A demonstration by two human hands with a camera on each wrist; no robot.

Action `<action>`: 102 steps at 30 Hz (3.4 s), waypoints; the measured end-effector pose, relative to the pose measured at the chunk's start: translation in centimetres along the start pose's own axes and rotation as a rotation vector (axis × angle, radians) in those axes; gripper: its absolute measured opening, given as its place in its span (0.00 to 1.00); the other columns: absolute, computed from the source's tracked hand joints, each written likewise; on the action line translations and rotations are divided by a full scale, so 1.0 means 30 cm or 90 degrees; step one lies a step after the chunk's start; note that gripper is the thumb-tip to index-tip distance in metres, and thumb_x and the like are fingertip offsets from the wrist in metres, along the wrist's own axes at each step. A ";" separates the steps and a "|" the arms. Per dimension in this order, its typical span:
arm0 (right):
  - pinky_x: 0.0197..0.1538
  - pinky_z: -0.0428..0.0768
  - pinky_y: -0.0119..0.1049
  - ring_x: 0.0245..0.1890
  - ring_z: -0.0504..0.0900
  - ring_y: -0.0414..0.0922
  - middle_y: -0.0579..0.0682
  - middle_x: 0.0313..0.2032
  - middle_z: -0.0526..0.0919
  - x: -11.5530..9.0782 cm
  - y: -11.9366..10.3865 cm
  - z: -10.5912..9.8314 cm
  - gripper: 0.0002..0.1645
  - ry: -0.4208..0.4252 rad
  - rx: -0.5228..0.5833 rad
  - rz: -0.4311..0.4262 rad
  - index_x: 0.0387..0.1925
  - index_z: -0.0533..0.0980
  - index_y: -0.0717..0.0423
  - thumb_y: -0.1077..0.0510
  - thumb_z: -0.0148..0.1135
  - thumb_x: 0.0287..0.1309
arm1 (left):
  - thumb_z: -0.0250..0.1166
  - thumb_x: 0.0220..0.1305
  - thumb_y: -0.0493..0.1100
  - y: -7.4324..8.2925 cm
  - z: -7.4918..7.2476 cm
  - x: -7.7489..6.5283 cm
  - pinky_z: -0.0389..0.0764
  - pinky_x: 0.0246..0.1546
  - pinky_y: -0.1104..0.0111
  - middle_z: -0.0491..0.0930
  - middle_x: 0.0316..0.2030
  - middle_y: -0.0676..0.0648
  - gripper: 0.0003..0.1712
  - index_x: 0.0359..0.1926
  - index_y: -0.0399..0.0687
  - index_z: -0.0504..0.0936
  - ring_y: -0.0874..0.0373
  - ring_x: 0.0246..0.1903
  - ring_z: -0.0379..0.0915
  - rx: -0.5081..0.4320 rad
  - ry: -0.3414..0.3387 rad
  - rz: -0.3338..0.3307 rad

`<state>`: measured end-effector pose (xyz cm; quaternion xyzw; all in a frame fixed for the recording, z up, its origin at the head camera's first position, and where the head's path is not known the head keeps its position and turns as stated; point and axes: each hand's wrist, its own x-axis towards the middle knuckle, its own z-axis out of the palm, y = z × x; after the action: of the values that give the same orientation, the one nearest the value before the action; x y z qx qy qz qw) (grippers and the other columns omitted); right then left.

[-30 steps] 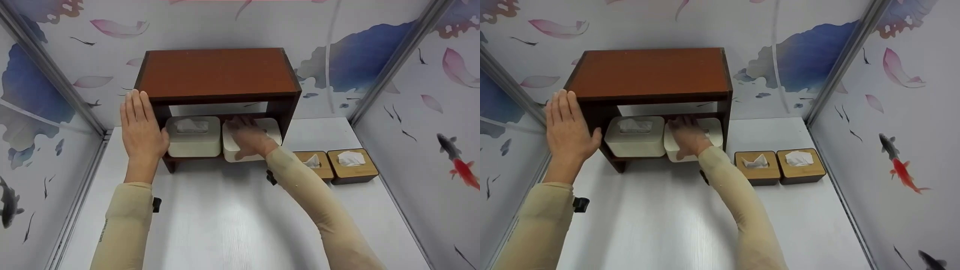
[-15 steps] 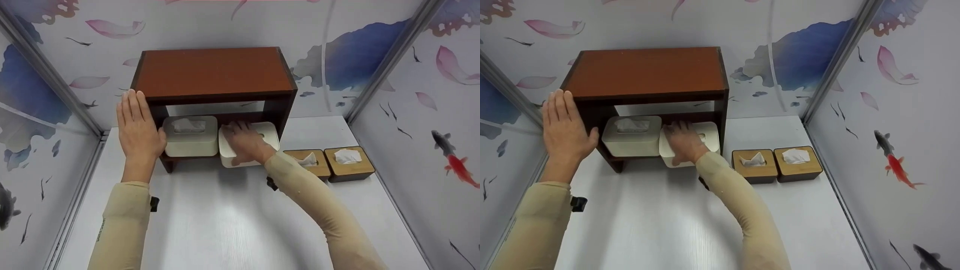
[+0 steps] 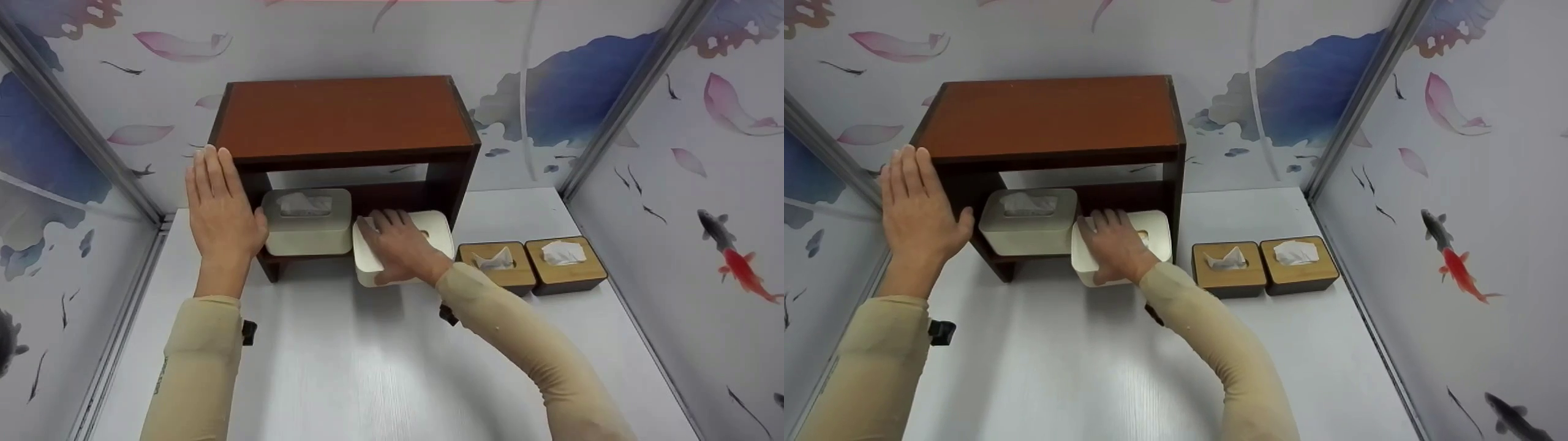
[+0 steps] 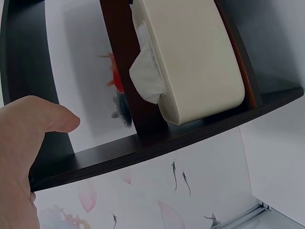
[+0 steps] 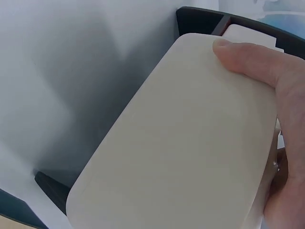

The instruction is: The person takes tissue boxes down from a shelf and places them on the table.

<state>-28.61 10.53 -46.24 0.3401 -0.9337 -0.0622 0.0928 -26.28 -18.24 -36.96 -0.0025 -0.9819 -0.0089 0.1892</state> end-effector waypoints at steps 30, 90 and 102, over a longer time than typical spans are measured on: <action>0.67 0.67 0.56 0.63 0.69 0.58 0.57 0.64 0.68 -0.185 -0.092 0.129 0.74 -0.048 0.051 0.006 0.74 0.54 0.51 0.26 0.74 0.26 | 0.61 0.63 0.50 -0.002 0.000 -0.001 0.34 0.78 0.53 0.28 0.76 0.36 0.61 0.75 0.39 0.24 0.40 0.77 0.26 -0.011 0.005 0.005; 0.67 0.63 0.59 0.66 0.63 0.57 0.57 0.67 0.64 -0.649 0.134 0.257 0.70 -0.103 0.165 0.031 0.74 0.55 0.51 0.31 0.76 0.32 | 0.62 0.62 0.49 -0.001 -0.005 0.002 0.34 0.77 0.53 0.29 0.76 0.35 0.61 0.75 0.39 0.25 0.40 0.77 0.28 -0.027 0.010 0.008; 0.61 0.73 0.61 0.68 0.60 0.60 0.58 0.69 0.61 -0.761 0.258 0.243 0.71 -0.143 0.161 0.059 0.75 0.53 0.51 0.36 0.80 0.33 | 0.62 0.62 0.50 -0.003 -0.001 0.001 0.35 0.77 0.52 0.28 0.76 0.35 0.61 0.75 0.38 0.24 0.40 0.77 0.27 -0.021 0.008 0.009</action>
<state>-17.86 31.57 -54.94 0.2967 -0.9532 0.0227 -0.0532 -26.30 -18.34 -36.92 -0.0125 -0.9804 -0.0236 0.1951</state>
